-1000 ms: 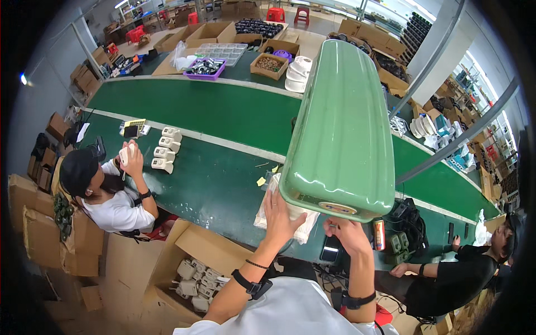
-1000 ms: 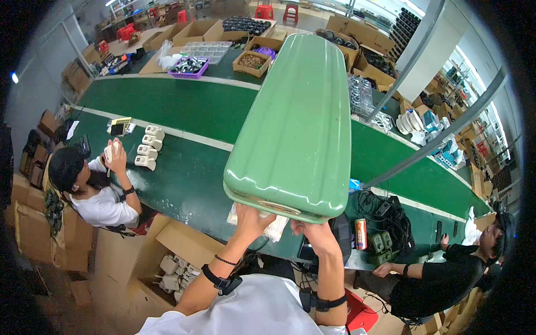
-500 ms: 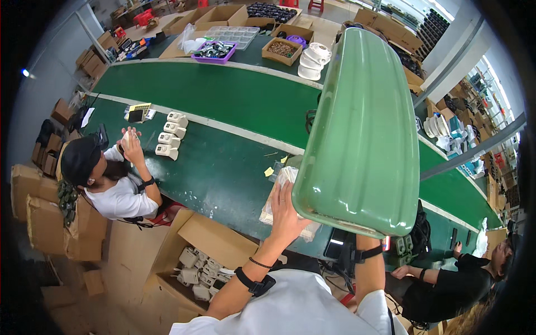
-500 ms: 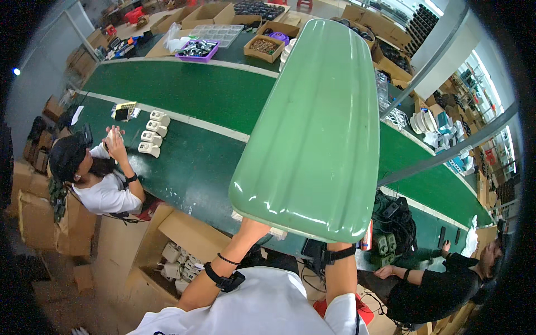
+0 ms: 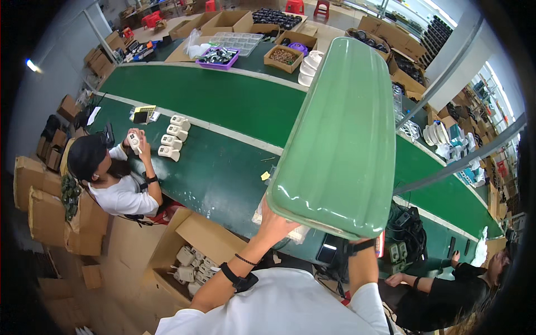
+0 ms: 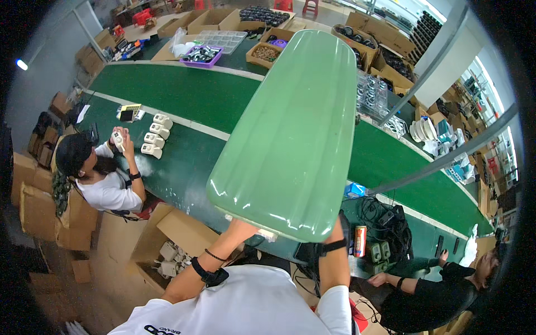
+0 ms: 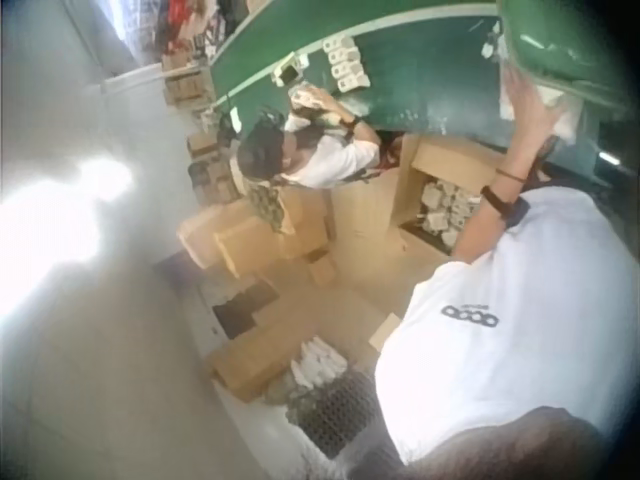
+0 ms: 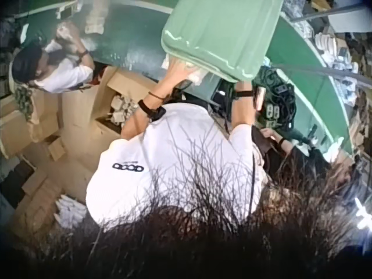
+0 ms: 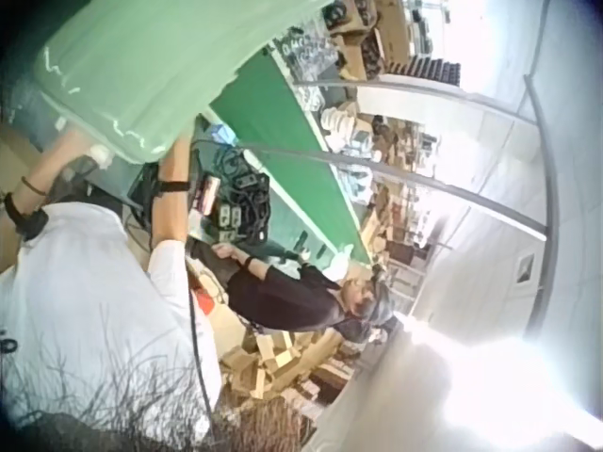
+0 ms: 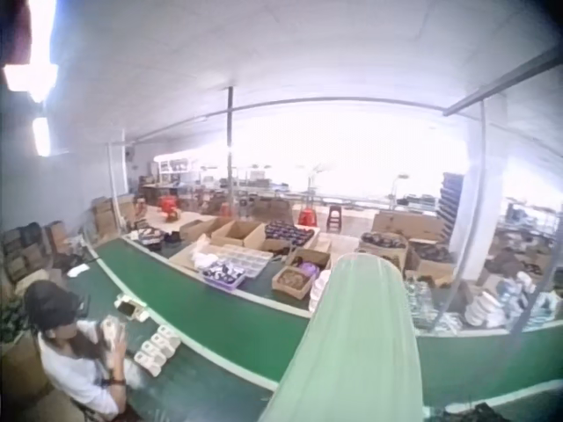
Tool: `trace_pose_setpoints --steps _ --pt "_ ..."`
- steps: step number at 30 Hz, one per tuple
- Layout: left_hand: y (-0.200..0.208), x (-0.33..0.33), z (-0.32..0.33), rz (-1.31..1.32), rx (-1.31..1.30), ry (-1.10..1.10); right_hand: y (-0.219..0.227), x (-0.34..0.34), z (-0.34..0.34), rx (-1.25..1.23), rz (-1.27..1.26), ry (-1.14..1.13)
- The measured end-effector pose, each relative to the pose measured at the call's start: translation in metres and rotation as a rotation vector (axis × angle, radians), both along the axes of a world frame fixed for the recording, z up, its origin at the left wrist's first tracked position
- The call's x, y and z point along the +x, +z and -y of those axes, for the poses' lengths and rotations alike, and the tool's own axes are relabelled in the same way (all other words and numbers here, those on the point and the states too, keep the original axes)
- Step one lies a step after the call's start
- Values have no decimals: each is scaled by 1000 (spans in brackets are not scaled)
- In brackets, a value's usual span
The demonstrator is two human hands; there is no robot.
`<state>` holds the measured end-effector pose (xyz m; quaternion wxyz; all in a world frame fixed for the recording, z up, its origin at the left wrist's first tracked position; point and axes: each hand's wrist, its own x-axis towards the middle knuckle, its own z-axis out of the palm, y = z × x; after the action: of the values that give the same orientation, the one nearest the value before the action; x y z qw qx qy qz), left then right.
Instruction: Assembling and inspecting white plastic electronic enclosures on a factory production line.
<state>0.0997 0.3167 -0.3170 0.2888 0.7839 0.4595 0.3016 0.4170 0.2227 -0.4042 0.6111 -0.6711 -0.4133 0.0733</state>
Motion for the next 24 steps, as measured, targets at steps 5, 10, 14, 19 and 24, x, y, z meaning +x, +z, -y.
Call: trace_pose_setpoints --steps 5,10,14,19,24 --pt "-5 19 13 44 51 91 65 -119 -73 55 125 -144" --pt "0 28 23 -53 102 214 251 -139 -58 320 49 106" --pt "18 31 21 -102 -20 192 292 -106 -104 190 -438 238" --pt "47 17 18 -158 -100 211 236 -81 -95 197 -490 227" --pt "78 -37 35 127 -467 66 50 -59 -30 -429 129 -20"
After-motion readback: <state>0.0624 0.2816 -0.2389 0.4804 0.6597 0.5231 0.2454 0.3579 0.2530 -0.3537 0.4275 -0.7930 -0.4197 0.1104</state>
